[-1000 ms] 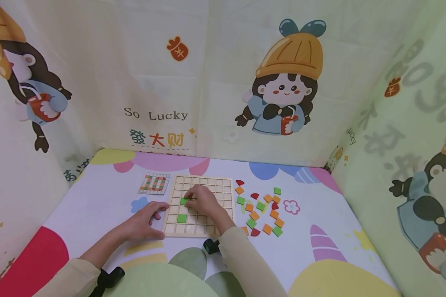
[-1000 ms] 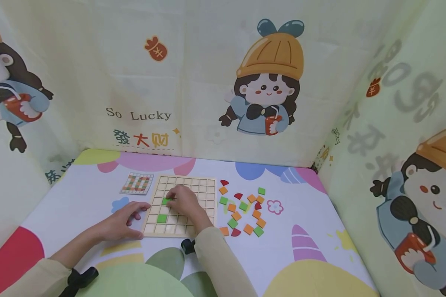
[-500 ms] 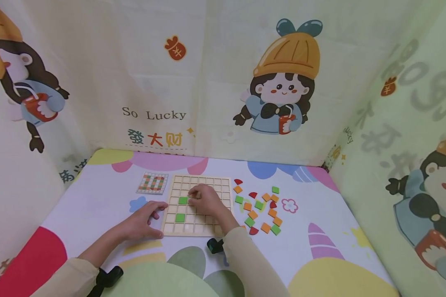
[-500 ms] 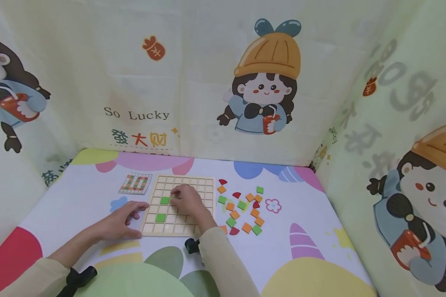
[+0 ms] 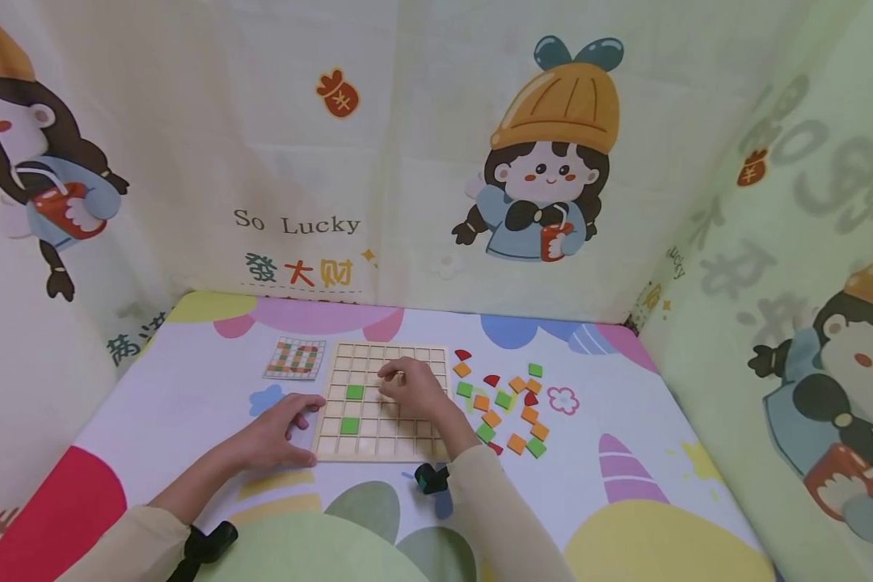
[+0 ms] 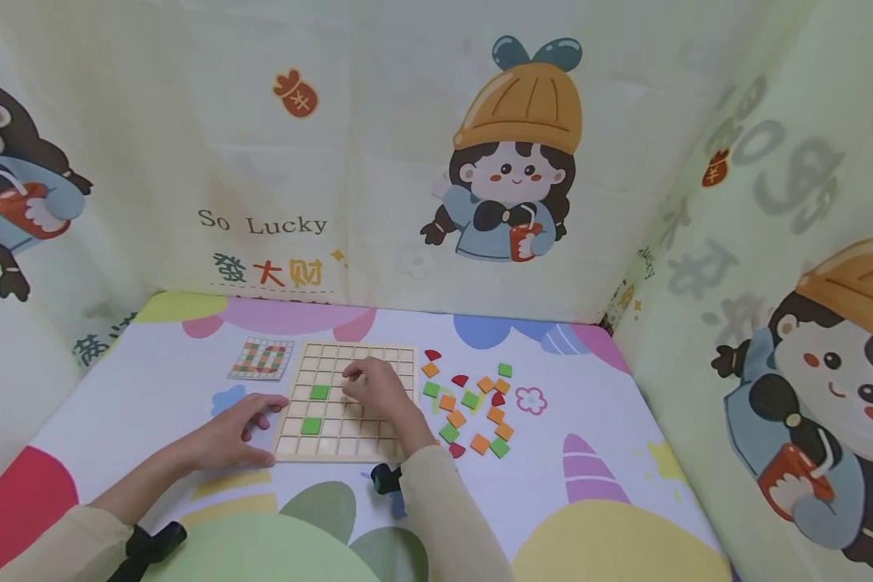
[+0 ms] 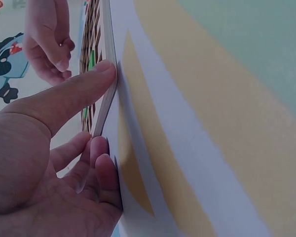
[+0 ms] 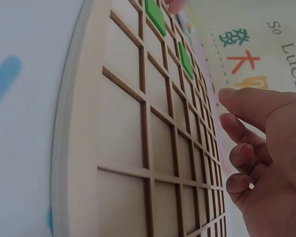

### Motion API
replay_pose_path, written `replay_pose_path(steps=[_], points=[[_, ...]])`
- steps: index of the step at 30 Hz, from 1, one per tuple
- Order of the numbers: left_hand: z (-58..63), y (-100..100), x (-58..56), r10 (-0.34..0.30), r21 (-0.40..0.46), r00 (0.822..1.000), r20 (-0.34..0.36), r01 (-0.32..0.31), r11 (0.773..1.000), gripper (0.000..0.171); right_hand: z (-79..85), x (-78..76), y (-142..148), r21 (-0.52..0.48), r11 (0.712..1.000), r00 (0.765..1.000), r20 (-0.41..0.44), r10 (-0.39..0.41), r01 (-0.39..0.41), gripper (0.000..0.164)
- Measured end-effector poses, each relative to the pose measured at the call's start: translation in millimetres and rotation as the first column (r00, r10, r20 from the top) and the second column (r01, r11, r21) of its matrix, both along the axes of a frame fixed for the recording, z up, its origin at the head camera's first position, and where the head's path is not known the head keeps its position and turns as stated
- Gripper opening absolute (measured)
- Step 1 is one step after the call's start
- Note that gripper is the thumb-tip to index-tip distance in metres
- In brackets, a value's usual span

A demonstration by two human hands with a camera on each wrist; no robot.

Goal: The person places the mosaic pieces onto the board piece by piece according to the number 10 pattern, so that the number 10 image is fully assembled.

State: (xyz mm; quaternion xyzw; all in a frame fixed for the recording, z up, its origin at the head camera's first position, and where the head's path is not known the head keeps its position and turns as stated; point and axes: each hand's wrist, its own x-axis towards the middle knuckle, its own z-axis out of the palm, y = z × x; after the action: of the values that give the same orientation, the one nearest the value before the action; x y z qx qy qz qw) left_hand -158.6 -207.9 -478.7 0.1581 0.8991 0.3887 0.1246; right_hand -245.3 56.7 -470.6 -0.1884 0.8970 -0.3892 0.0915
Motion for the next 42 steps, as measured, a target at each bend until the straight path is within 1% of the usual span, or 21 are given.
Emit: replay_pose_path(steps=[6, 13, 19, 24, 27, 31, 36, 42], points=[[-1.5, -1.8, -1.2, -0.008, 0.000, 1.000, -0.010, 0.008, 1.000, 0.085, 2.5, -0.4, 11.4, -0.001, 1.000, 1.000, -0.004, -0.031, 0.031, 0.020], [3.2, 0.5, -0.6, -0.006, 0.008, 1.000, -0.001, 0.006, 1.000, 0.086, 6.3, -0.7, 24.5, -0.011, 0.999, 0.998, -0.025, -0.053, 0.053, 0.021], [7.3, 2.3, -0.4, -0.013, 0.014, 1.000, 0.000, 0.013, 1.000, 0.086, 3.9, -3.1, 38.6, -0.013, 0.997, 0.996, -0.039, -0.074, 0.073, 0.019], [5.5, 2.7, -1.1, -0.018, 0.006, 1.000, -0.007, 0.018, 1.000, 0.086, 3.1, -2.3, 50.9, -0.009, 0.995, 0.995, -0.036, -0.095, 0.095, 0.020], [3.0, 3.0, -1.2, -0.003, -0.004, 1.000, 0.002, 0.003, 1.000, 0.086, 4.2, 0.3, 59.9, 0.000, 0.992, 0.992, -0.019, -0.123, 0.123, 0.020], [0.8, 2.0, -0.8, 0.004, -0.005, 1.000, 0.010, -0.004, 1.000, 0.086, 4.2, 3.1, 74.7, 0.020, 0.985, 0.986, -0.016, -0.169, 0.169, 0.020], [2.3, 0.5, 0.8, -0.004, 0.001, 1.000, -0.001, 0.004, 1.000, 0.085, 2.6, 5.2, 94.3, 0.044, 0.975, 0.976, -0.028, -0.217, 0.218, 0.021], [3.4, 1.0, 0.9, -0.012, 0.009, 1.000, -0.002, 0.012, 1.000, 0.085, 0.6, 7.2, 112.9, 0.106, 0.949, 0.954, 0.018, -0.299, 0.295, 0.025]])
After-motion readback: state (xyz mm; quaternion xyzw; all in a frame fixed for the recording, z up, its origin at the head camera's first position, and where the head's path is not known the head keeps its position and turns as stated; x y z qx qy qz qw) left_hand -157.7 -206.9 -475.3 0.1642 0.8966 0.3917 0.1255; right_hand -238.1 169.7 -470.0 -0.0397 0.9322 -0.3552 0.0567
